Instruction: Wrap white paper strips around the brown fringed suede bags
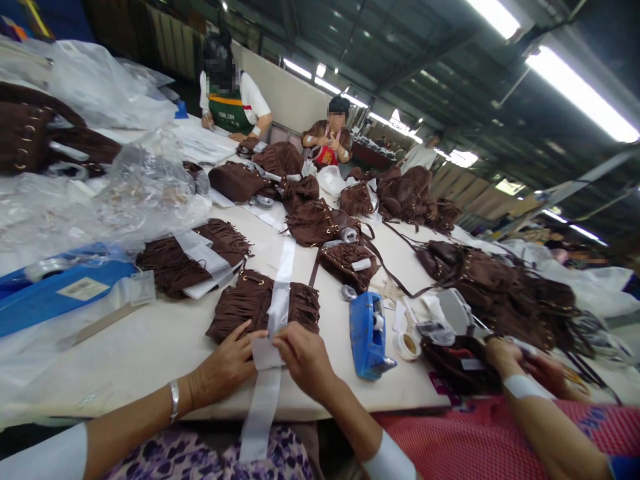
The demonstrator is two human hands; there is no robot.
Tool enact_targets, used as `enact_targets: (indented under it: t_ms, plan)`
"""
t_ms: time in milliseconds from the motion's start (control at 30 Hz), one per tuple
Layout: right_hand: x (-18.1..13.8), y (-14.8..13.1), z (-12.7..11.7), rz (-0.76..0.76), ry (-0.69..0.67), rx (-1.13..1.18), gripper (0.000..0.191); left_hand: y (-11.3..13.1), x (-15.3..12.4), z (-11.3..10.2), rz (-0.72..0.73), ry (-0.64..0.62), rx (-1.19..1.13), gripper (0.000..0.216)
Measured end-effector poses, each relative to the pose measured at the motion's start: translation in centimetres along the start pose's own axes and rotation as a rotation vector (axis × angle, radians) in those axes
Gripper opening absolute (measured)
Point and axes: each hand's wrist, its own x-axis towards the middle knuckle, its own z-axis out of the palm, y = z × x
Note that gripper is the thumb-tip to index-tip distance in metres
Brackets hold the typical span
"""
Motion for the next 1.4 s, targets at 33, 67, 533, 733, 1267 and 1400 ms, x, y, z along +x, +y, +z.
enact_targets:
  t_ms: [33,67,533,733,1267,1400]
  plan:
    - [0.8,1.1,0.6,0.069,0.053,0.011,0.02,0.0,0.0,0.1,-0.013,-0.005,-0.008,0.027]
    - [1.5,2.2,1.2,0.141,0.095,0.019,0.021,0.0,0.0,0.2,-0.032,-0.008,-0.021,0.026]
    - [2.6,6.8,4.8,0.395,0.187,-0.056,0.023,0.4,1.1,-2.0,-0.175,-0.071,-0.247,0.022]
    - [2.3,7.0,5.0,0.418,0.224,0.051,0.024,0.7,1.4,-0.8,-0.255,0.003,-0.217,0.009]
    - [2.5,7.4,5.5,0.483,0.171,-0.109,0.021,2.3,3.4,-0.2,-0.475,0.1,-0.118,0.009]
    - [2.7,7.4,5.8,0.495,0.12,-0.245,0.017,2.2,3.3,0.0,-0.475,0.074,-0.108,0.009]
